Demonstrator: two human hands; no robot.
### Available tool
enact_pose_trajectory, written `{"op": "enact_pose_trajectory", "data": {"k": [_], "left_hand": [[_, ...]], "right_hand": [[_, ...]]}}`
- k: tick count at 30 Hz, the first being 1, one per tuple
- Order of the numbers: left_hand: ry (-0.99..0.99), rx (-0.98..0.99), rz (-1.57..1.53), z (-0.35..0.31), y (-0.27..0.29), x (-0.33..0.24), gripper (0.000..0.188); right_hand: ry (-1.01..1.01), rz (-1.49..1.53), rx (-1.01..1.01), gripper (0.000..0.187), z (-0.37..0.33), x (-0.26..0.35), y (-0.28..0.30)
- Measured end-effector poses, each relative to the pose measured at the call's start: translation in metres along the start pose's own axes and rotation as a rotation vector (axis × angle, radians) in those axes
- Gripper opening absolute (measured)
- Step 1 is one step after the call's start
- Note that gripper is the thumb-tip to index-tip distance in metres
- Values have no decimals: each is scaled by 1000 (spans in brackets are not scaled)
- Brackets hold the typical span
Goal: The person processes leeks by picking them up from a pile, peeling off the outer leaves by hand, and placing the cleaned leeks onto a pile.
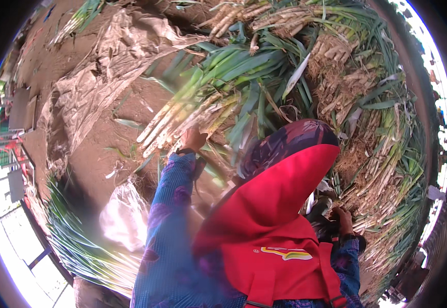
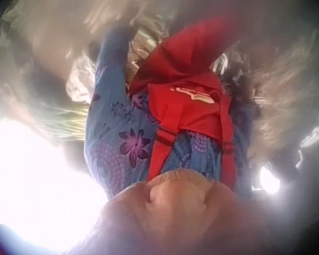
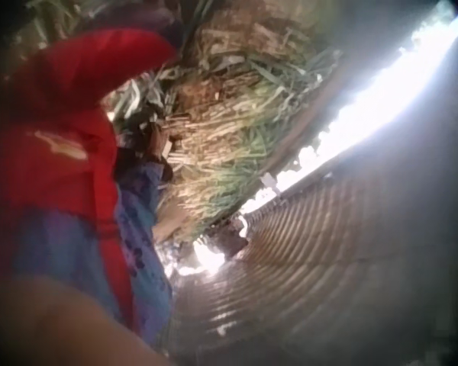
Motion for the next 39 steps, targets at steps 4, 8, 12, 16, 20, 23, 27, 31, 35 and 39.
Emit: {"op": "enact_pose_trajectory", "data": {"k": [4, 8, 12, 16, 20, 23, 27, 31, 35, 39], "left_hand": [[-8, -176, -19, 6, -25, 11, 54], [-47, -189, -98, 4, -23, 30, 43], [-163, -138, -148, -8, 9, -26, 29], [-285, -231, -107, -17, -4, -4, 23], [-218, -174, -60, -47, 21, -56, 27], [-216, -186, -12, -75, 44, -59, 27], [-194, -199, 99, -143, 64, -14, 26], [-234, -444, 234, -238, 103, 67, 8], [274, -287, 419, -317, 164, 161, 19], [357, -408, 876, -381, 256, 151, 24]], "right_hand": [[195, -236, -25, 21, 0, -19, 5], [15, -140, 16, 20, -17, -1, -22], [-111, 0, 13, 18, -28, -10, -9], [36, -93, -15, 21, -33, 19, -24], [43, -31, -8, 20, -21, -1, -5], [10, 3, 7, 20, -17, -1, -9], [-33, 76, 21, 21, -13, -7, -7], [1, -101, 90, 23, 1, 6, -20], [87, -142, 136, 28, 1, 37, -29], [146, -218, 210, 32, 35, 53, -37]]}}
Point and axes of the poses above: each hand's wrist, its own z-axis towards the middle knuckle, its own y-axis out of the back of the hand, x = y × z, the point moved 5 cm from there along z, towards the middle knuckle, and after that the axes turned 6 degrees about -y, right-handed, at the moved point
